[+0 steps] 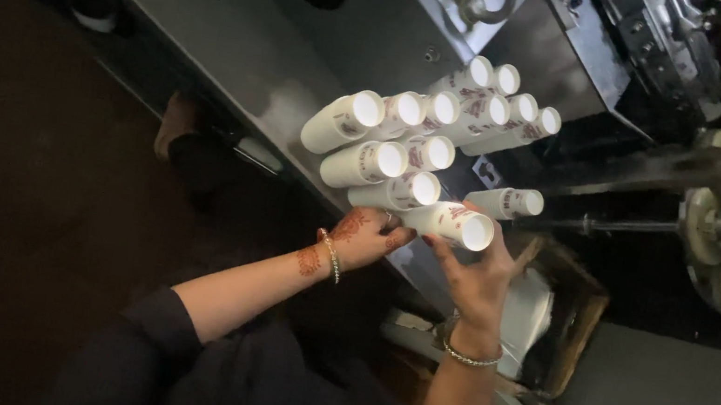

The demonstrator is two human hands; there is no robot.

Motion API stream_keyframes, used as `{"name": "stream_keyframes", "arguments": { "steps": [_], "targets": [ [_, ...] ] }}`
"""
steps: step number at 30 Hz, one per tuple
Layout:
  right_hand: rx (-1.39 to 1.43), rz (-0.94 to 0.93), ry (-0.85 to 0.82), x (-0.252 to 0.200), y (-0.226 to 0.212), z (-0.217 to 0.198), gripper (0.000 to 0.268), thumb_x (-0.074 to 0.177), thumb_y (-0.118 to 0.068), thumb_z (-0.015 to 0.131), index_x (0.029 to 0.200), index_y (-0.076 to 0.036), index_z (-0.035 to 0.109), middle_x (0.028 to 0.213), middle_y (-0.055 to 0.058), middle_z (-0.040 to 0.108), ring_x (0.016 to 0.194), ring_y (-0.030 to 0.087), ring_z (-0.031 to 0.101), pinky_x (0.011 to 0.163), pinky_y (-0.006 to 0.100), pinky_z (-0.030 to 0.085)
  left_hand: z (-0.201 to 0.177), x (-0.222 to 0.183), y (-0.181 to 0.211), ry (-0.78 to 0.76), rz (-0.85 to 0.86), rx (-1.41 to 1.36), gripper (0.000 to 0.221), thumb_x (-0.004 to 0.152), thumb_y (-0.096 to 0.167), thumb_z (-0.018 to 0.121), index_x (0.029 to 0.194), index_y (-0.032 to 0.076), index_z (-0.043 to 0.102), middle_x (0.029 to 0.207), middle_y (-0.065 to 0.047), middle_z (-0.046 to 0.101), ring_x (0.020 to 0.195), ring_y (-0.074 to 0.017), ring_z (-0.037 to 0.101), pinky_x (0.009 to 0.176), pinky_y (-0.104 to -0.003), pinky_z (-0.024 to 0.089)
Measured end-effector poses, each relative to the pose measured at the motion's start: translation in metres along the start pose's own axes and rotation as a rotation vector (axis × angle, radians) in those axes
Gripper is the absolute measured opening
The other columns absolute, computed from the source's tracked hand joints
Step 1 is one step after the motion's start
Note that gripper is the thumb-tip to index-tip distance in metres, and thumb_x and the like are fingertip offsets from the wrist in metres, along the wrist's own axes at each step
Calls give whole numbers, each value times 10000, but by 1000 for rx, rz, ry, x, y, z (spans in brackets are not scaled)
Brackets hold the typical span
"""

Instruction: Packing stacks of paper cups into individual plastic bags.

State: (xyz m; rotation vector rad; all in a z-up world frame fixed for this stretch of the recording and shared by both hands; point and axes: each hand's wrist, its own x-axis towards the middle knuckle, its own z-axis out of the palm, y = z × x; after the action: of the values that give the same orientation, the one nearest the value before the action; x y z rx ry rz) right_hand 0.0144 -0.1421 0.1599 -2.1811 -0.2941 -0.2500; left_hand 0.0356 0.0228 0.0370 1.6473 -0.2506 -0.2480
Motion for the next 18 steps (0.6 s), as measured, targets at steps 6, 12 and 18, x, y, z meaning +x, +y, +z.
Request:
{"name": "stream_keyframes", "arguments": {
  "steps": [6, 12, 18],
  "targets": [
    [98, -118, 196, 13, 3, -67, 485, 921, -126, 837, 1327, 3, 605, 1238, 92, 701, 1124, 175, 703, 984, 298, 601, 17, 8, -12, 40, 171, 106, 483, 943, 454, 629, 761, 11, 694, 705, -162, 668, 678, -308, 659, 671, -437, 502],
    [-98, 37, 367, 53, 94, -94, 570, 890, -192, 901, 1325, 15, 596, 1247, 107, 707, 1132, 193, 689, 1017, 338, 558, 36, 7, -48, 51, 448, 297, 399, 922, 352, 694, 699, 23, 666, 784, -181, 649, 783, -355, 633, 729, -474, 503],
    [-93, 302, 67, 34, 109, -70, 540, 822, -186, 870, 1270, -20, 619, 1203, 116, 730, 1094, 191, 687, 976, 345, 537, 10, -22, -43, 15, 362, 319, 295, 915, 257, 684, 753, 10, 683, 817, -177, 679, 819, -359, 655, 756, -460, 526]
  ]
}}
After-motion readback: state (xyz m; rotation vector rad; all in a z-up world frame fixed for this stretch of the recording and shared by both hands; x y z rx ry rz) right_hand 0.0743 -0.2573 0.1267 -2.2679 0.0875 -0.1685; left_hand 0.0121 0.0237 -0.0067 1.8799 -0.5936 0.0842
